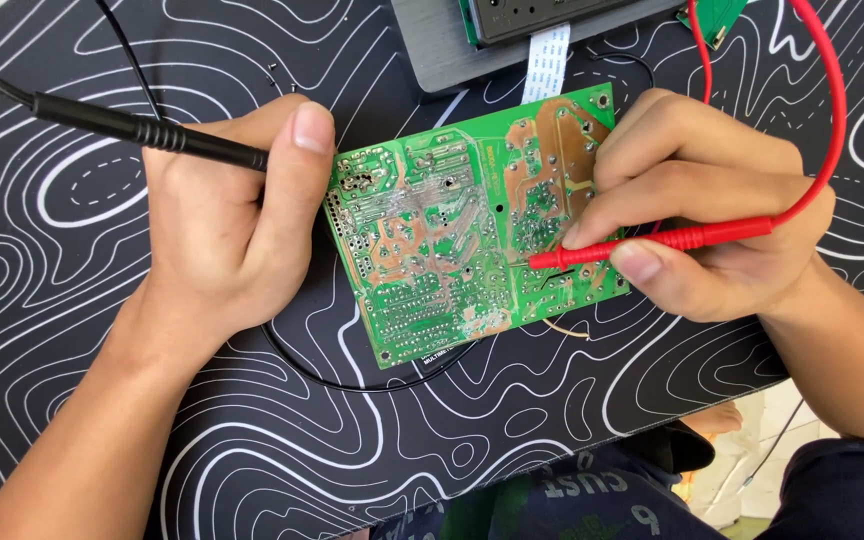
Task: Testing a circuit board using multimeter probes to check various contact points.
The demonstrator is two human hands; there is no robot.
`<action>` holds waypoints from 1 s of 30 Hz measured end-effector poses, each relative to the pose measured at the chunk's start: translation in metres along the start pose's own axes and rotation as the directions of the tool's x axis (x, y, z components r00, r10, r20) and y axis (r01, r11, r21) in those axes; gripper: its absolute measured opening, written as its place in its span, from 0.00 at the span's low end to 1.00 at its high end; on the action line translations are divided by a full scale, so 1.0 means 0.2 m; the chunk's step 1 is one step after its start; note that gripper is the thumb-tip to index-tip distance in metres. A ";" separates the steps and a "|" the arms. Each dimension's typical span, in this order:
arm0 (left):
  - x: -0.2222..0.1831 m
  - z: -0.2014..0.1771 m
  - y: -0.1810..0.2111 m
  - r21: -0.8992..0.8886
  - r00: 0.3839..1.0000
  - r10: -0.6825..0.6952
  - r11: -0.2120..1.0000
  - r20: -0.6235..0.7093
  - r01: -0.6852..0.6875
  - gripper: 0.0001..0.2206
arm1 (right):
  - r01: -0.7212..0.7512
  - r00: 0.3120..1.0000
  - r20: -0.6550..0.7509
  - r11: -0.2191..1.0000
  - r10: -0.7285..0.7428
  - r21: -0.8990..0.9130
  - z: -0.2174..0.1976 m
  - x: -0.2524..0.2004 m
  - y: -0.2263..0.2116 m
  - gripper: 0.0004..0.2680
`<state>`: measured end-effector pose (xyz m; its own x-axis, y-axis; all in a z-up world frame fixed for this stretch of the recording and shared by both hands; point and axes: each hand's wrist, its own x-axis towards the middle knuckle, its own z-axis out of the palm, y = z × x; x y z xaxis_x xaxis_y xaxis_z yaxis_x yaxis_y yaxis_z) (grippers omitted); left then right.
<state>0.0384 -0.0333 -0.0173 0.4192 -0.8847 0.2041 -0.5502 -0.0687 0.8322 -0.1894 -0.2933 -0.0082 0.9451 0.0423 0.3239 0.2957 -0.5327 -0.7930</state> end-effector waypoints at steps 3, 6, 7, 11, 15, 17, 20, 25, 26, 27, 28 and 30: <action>0.00 0.00 0.00 0.003 1.000 0.007 1.000 -0.002 -0.007 0.24 | -0.016 0.998 -0.062 0.998 0.012 -0.057 0.01 0.00 -0.02 0.10; 0.00 0.00 0.00 0.003 1.000 -0.007 1.000 -0.001 0.007 0.24 | -0.004 0.999 -0.046 1.000 0.003 -0.030 0.00 0.01 -0.02 0.10; 0.00 0.00 0.00 0.002 1.000 -0.007 1.000 -0.001 0.007 0.24 | -0.004 0.999 -0.045 1.000 0.002 -0.030 0.00 0.01 -0.02 0.10; 0.00 0.00 0.00 -0.006 1.000 0.003 1.000 -0.003 -0.003 0.24 | 0.003 0.998 -0.059 0.998 -0.007 -0.062 0.00 0.00 -0.01 0.10; 0.00 0.00 0.01 0.000 1.000 0.005 1.000 0.000 -0.005 0.24 | -0.026 0.994 -0.108 0.991 0.012 -0.131 0.00 -0.01 -0.02 0.12; 0.00 0.00 0.00 -0.001 1.000 0.001 1.000 -0.001 -0.001 0.24 | -0.009 0.996 -0.085 0.995 0.000 -0.103 0.00 -0.01 -0.01 0.11; 0.00 0.00 0.00 0.000 1.000 -0.004 1.000 -0.001 0.004 0.24 | 0.022 0.996 -0.084 0.995 -0.030 -0.098 0.00 -0.01 0.01 0.11; 0.00 0.00 0.00 0.004 1.000 0.012 1.000 -0.005 -0.012 0.25 | -0.031 0.989 -0.145 0.985 0.006 -0.169 0.01 -0.02 -0.02 0.13; 0.00 0.00 0.00 -0.001 1.000 0.010 1.000 -0.005 -0.010 0.25 | -0.006 0.992 -0.124 0.990 -0.012 -0.144 0.01 -0.01 -0.02 0.12; 0.00 0.01 0.00 -0.006 1.000 0.008 1.000 -0.005 -0.008 0.25 | 0.018 0.994 -0.104 0.993 -0.030 -0.119 0.01 0.00 -0.03 0.10; 0.00 0.00 0.00 -0.005 1.000 0.008 1.000 -0.005 -0.008 0.25 | 0.018 0.994 -0.104 0.993 -0.030 -0.119 0.01 0.01 -0.03 0.10; 0.00 0.00 0.00 -0.009 1.000 0.000 1.000 -0.003 0.000 0.25 | 0.023 0.991 -0.125 0.989 -0.042 -0.149 0.02 0.01 -0.03 0.11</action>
<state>0.0378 -0.0331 -0.0185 0.4212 -0.8833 0.2058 -0.5437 -0.0643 0.8368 -0.1888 -0.2864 -0.0042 0.9069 -0.0413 0.4193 0.2938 -0.6512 -0.6997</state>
